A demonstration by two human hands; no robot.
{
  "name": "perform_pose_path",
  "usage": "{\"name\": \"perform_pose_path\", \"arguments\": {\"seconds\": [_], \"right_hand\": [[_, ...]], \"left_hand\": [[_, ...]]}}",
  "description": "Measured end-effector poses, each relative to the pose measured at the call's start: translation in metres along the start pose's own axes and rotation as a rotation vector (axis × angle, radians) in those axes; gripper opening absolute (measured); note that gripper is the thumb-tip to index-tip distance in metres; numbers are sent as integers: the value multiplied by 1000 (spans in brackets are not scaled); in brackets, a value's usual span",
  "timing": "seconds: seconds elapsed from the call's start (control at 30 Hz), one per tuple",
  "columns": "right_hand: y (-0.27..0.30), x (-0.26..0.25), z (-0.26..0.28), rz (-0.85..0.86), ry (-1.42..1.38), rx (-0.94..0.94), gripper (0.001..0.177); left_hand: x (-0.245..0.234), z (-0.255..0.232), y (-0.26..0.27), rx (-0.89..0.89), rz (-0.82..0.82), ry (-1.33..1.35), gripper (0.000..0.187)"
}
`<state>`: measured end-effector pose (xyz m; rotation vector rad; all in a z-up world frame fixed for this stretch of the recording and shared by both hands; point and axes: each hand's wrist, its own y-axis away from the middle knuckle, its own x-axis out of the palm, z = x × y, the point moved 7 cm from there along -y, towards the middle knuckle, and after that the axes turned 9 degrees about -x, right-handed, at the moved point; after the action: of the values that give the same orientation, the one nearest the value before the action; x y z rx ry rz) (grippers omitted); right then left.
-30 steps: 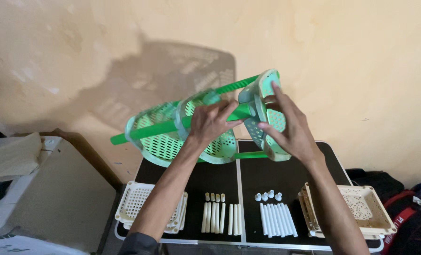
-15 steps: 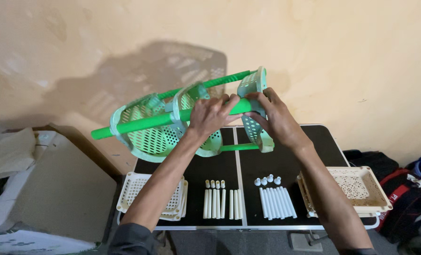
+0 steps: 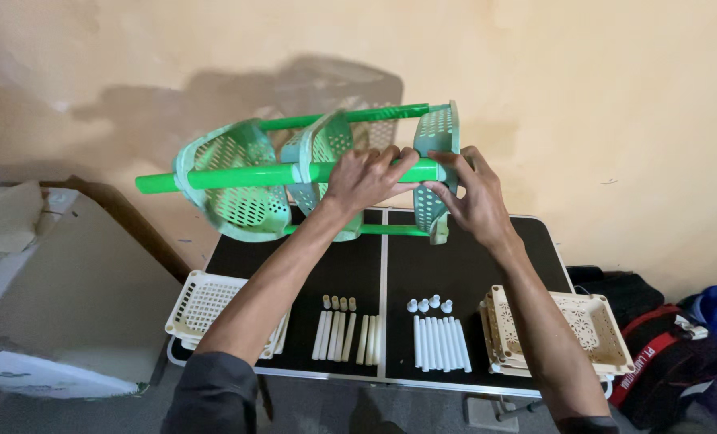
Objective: The person disassembles a green triangular plastic rack by removing its green poles, then reassembles it by inserting the poles into the rack's holes. The person handles the rack and poles repeatedly, testing fit and alignment.
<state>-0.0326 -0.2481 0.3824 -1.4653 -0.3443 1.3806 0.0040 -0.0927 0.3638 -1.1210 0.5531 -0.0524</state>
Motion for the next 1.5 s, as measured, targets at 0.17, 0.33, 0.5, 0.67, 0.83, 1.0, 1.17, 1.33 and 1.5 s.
{"name": "perform_pose_path", "arguments": {"seconds": [0.17, 0.33, 0.5, 0.67, 0.83, 1.0, 1.17, 1.33, 1.5], "right_hand": [[18, -1, -20, 80, 13, 114, 43], [22, -28, -31, -12, -28, 36, 37], [26, -7, -24, 60, 18, 62, 38], [21, -8, -18, 39, -34, 31, 38], [18, -5, -18, 52, -56, 45, 66], [18, 6, -22, 28, -217, 85, 101], [20, 13, -27, 19, -298, 29, 87], [23, 18, -96, -96, -583, 664, 86], [1, 15, -176, -129, -486, 894, 87]], "left_hand": [[10, -10, 6, -3, 14, 37, 56], [-4, 19, 13, -144, 5, 25, 54], [-10, -1, 20, -154, -58, 26, 45], [-10, -1, 24, -166, -3, 45, 47], [-14, -3, 26, -134, -46, 76, 44], [-13, -6, 33, -121, -58, 51, 45], [-10, -2, 44, -116, -52, 98, 50], [-12, -3, 55, -48, -92, 56, 55], [-19, -13, 64, -3, -100, 69, 47]]}}
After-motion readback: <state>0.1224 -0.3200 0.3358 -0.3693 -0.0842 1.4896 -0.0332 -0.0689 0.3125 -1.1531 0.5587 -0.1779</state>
